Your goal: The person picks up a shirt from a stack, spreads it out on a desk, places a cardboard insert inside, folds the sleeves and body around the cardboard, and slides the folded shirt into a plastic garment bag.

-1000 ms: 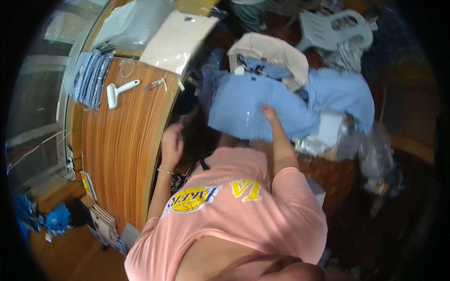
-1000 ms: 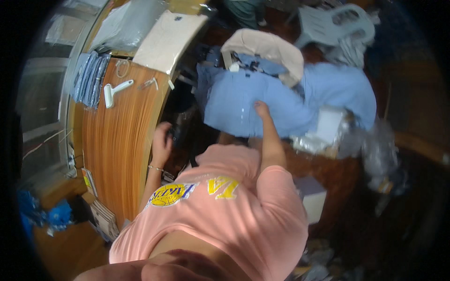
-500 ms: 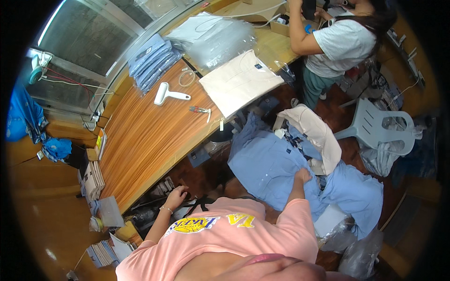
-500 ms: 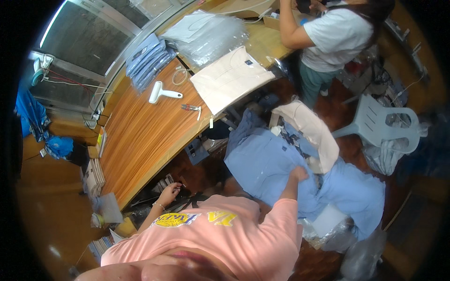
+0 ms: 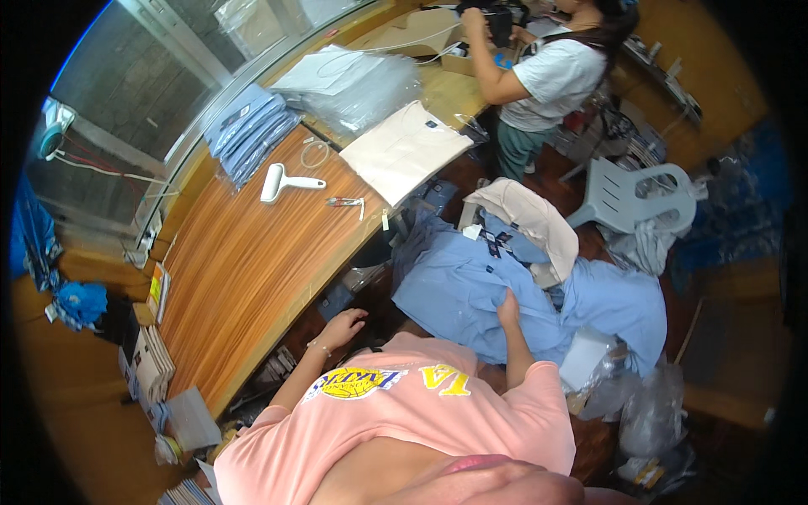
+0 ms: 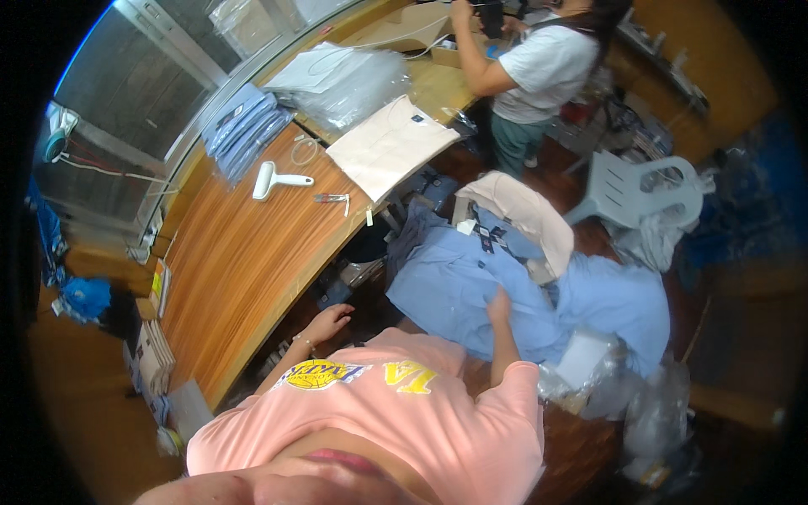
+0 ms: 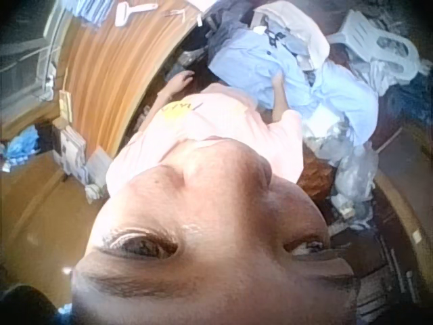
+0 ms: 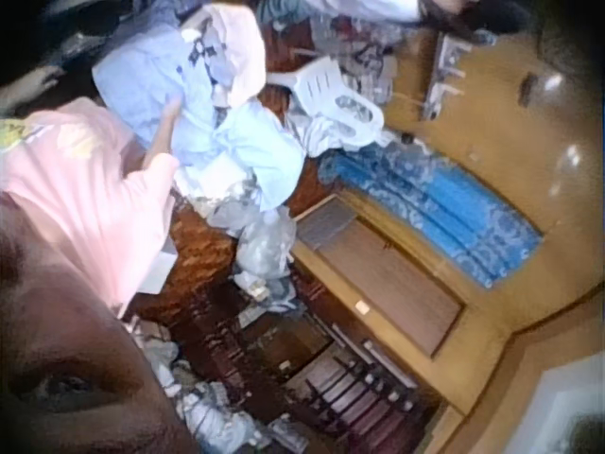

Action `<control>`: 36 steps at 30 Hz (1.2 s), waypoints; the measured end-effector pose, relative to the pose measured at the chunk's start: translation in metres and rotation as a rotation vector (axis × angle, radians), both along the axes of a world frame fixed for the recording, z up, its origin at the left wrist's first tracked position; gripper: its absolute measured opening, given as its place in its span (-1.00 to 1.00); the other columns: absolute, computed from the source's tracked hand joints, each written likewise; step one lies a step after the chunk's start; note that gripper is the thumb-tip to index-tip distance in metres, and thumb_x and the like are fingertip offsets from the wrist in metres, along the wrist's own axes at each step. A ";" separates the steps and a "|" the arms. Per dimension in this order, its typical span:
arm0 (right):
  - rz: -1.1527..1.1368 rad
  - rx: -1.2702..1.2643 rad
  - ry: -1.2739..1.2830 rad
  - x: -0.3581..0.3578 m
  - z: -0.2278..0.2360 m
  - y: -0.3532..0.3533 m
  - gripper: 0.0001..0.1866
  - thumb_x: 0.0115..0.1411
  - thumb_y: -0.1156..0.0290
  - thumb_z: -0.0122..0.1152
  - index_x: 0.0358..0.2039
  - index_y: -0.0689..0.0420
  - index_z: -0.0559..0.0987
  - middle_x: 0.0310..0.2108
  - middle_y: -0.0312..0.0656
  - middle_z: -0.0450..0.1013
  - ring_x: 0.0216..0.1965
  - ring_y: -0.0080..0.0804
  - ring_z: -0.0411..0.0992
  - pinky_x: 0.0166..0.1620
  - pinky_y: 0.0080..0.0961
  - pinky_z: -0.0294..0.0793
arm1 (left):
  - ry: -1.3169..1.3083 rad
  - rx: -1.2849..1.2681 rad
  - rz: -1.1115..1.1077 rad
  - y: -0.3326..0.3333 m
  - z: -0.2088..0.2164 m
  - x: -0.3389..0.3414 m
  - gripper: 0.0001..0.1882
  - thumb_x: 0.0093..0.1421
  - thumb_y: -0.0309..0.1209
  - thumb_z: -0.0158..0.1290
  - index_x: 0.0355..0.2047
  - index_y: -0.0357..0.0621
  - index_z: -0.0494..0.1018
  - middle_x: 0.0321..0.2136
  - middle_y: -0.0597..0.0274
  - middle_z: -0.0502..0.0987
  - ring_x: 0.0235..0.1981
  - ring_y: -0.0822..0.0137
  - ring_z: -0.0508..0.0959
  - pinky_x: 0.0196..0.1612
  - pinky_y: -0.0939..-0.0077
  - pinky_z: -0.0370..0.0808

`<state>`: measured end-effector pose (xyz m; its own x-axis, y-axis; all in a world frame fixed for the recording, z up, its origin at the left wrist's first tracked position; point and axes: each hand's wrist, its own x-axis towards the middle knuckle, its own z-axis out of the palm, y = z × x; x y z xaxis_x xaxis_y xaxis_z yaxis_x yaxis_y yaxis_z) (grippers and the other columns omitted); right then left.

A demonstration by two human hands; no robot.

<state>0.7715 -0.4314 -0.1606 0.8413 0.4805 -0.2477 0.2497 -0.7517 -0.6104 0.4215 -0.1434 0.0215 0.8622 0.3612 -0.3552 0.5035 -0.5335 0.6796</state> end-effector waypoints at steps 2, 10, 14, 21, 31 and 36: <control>-0.033 0.072 0.011 -0.021 0.011 0.006 -0.32 -0.08 0.64 0.01 0.15 0.19 0.21 0.04 0.11 0.29 0.07 0.00 0.25 0.11 -0.31 0.22 | -0.059 0.007 -0.117 0.010 -0.006 0.017 -0.69 0.14 -0.38 -0.04 -0.12 -0.25 0.39 -0.14 -0.04 0.46 -0.10 0.03 0.44 -0.02 0.30 0.37; 0.053 0.235 0.076 -0.114 0.135 0.045 -0.28 -0.13 0.69 -0.05 0.17 0.18 0.20 0.10 0.12 0.22 0.15 0.00 0.17 0.15 -0.34 0.17 | -0.298 0.043 -0.329 -0.005 -0.033 0.119 -0.71 0.08 -0.36 0.03 -0.16 -0.09 0.46 0.07 -0.02 0.26 0.08 -0.01 0.26 0.09 0.18 0.23; 0.256 0.282 0.187 -0.160 0.247 0.057 -0.22 -0.16 0.72 -0.10 0.20 0.19 0.14 0.15 0.15 0.15 0.20 -0.02 0.10 0.18 -0.40 0.11 | -0.217 0.290 -0.460 -0.046 -0.039 0.133 -0.76 0.03 -0.36 0.08 -0.24 0.03 0.53 0.18 0.00 0.09 0.20 -0.08 0.05 0.14 -0.03 0.09; -0.136 0.115 -0.064 -0.133 0.241 -0.038 -0.19 -0.17 0.66 -0.03 0.21 0.17 0.11 0.17 0.23 0.06 0.21 0.06 0.06 0.19 -0.35 0.10 | -0.314 0.255 -0.459 -0.027 -0.065 0.148 -0.55 -0.11 -0.58 0.02 -0.16 0.07 0.52 0.21 0.04 0.08 0.24 0.06 0.05 0.12 -0.15 0.10; -0.265 -0.101 -0.934 -0.004 0.310 -0.075 -0.44 -0.09 0.50 0.07 0.03 0.18 0.35 -0.06 0.21 0.22 -0.01 0.14 0.20 0.10 -0.13 0.16 | -1.015 0.233 -0.209 0.005 0.151 0.294 -0.65 -0.07 -0.64 -0.12 -0.23 -0.21 0.47 -0.16 -0.08 0.46 -0.15 -0.05 0.45 -0.10 0.19 0.40; -0.423 0.181 -1.606 -0.073 0.470 -0.034 -0.58 -0.11 0.61 0.02 -0.14 0.35 0.41 -0.02 0.14 0.20 -0.02 0.06 0.19 0.06 -0.18 0.16 | -1.672 0.550 -0.111 0.003 0.285 0.229 -0.65 -0.12 -0.71 -0.16 -0.32 -0.21 0.49 -0.05 0.11 0.46 0.03 0.06 0.39 0.09 0.23 0.26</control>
<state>0.6987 -0.4658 0.3090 0.2375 0.0925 0.9670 0.4774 -0.8780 -0.0333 0.6506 -0.1408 0.3061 0.1687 0.0444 0.9847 -0.5315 -0.8372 0.1288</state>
